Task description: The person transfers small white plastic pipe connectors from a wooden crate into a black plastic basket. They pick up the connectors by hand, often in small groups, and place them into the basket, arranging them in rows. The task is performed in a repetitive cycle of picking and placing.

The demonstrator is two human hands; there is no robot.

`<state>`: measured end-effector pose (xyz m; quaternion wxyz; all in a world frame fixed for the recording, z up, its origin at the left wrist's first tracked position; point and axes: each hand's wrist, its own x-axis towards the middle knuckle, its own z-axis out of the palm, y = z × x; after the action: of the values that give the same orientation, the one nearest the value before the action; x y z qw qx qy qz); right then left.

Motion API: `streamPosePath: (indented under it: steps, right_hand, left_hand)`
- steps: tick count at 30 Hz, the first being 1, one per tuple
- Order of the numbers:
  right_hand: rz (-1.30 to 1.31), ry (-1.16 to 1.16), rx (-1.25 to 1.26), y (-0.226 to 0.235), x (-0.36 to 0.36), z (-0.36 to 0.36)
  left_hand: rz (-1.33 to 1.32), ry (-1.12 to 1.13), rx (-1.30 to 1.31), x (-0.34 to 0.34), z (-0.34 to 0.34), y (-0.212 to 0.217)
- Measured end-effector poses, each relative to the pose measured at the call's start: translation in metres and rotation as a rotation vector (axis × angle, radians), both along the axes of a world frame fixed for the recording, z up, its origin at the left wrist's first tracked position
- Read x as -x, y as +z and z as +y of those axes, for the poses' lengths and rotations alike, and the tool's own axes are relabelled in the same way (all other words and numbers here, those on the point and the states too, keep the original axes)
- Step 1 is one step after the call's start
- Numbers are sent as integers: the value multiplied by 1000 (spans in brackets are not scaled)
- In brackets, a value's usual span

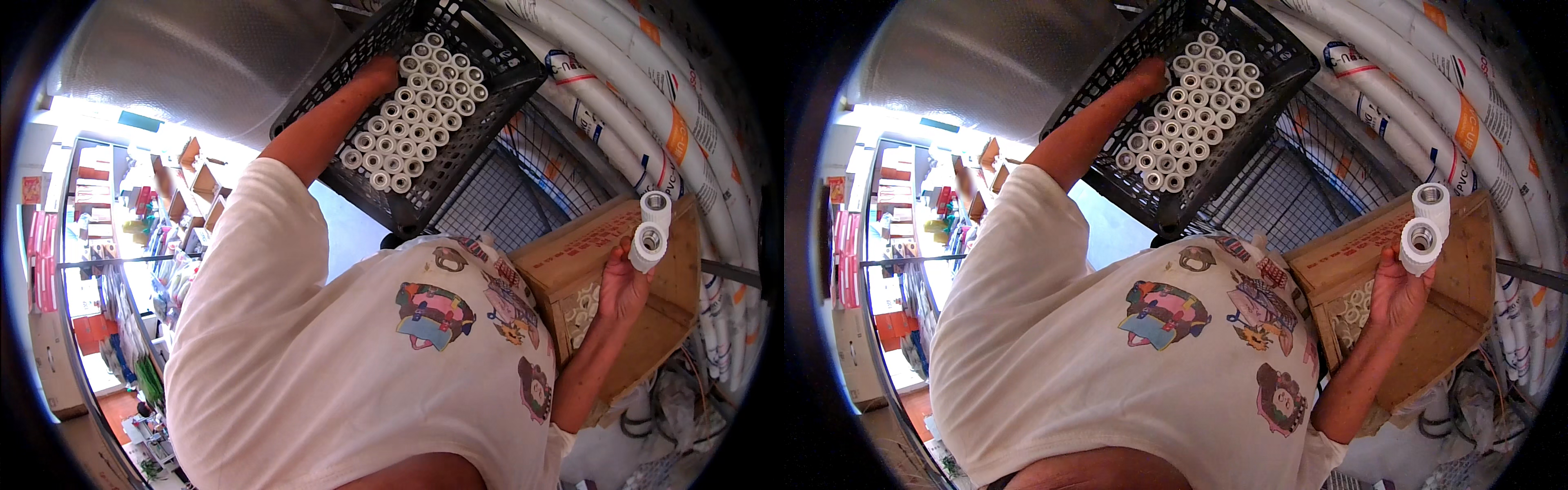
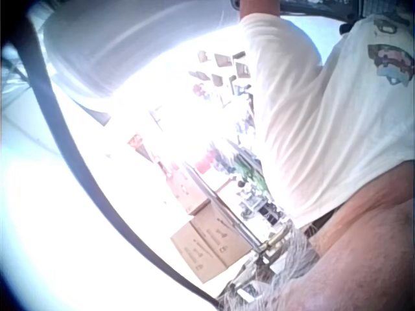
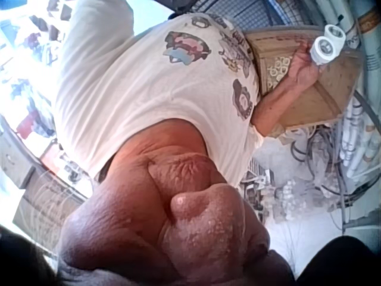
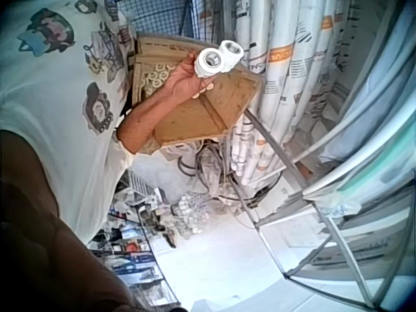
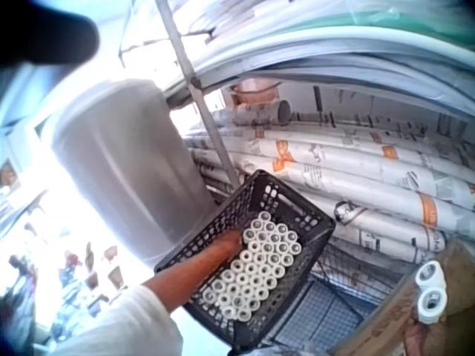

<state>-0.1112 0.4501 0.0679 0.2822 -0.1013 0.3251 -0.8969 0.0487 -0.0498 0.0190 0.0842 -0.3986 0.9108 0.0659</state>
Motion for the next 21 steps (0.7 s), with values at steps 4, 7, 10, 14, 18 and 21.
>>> streamPosePath:
  steps: [4, 7, 10, 14, 18, 21]
  right_hand:
    - [16, 2, 1, -1, 0, 0]
    - [14, 0, -13, -1, 0, 0]
    - [7, 0, -28, -1, 1, -2]
    - [26, -34, -34, -2, 0, 3]
    - [38, 62, 31, -10, 6, 6]
    - [42, 68, 30, -11, 7, 4]
  left_hand:
    - [253, 119, -316, -3, -26, -36]
    - [156, 40, -282, -2, -42, -49]
    - [47, -15, -305, -9, -56, -56]
    - [126, 52, -253, 15, -17, -29]
    - [-60, -101, -104, 8, -20, -25]
    - [115, -178, 30, 3, -22, -29]
